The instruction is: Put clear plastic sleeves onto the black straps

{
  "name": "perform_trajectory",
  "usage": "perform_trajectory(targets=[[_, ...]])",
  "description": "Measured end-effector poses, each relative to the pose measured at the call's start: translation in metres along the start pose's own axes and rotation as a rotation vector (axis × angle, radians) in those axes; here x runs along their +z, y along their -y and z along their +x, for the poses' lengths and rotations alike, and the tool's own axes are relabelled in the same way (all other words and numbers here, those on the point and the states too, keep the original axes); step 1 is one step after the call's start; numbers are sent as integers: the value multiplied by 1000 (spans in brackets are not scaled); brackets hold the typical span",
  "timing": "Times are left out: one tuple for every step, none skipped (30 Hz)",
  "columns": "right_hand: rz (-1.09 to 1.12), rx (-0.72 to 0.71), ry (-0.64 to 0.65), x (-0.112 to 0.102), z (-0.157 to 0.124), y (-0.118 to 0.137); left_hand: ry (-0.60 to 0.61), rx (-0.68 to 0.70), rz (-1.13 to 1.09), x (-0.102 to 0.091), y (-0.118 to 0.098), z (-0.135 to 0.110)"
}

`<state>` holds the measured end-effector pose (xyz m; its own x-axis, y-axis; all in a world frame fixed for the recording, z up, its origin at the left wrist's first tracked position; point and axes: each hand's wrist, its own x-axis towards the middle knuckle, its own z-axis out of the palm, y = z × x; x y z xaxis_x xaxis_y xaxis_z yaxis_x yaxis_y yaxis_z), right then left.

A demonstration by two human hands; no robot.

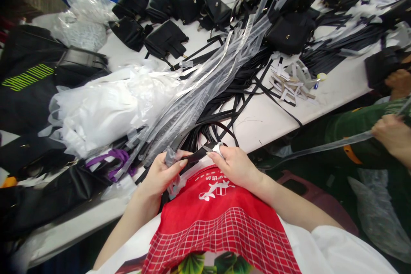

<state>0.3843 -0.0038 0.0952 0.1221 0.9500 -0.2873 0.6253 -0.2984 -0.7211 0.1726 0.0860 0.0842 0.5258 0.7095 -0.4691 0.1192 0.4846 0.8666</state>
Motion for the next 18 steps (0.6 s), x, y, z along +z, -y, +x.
perform_trajectory(targets=[[35,1,-28,-1,0,-1,20,38,34,0,0,1],[72,3,-59,-2,1,-3,36,79,68,0,1,2],[104,7,-89,-4,1,-4,42,115,96,0,1,3],[125,9,-109,-6,1,-5,35,138,112,-1,1,5],[132,12,-114,-8,1,-5,29,150,119,-1,2,6],[125,15,-98,-10,1,-5,27,156,122,-1,1,7],[110,17,-68,-12,1,-4,31,159,125,-1,1,8],[92,20,-32,-14,1,-3,41,163,131,-1,0,8],[78,23,3,-15,2,-2,52,171,140,-1,-1,8],[67,27,31,-16,2,-1,62,182,156,-1,-3,8],[58,31,50,-17,2,0,70,192,180,-1,-4,7],[49,35,62,-18,3,1,76,205,211,-1,-5,7],[35,40,73,-18,3,2,81,220,248,-2,-6,6],[12,47,85,-19,4,2,90,239,292,-3,-6,6],[-21,55,101,-20,4,3,99,265,344,-4,-5,5],[-59,63,120,-22,4,4,108,297,402,-5,-4,5],[-97,68,141,-24,4,5,116,332,463,-7,-3,5],[-128,71,165,-27,4,5,126,370,523,-8,-1,5]])
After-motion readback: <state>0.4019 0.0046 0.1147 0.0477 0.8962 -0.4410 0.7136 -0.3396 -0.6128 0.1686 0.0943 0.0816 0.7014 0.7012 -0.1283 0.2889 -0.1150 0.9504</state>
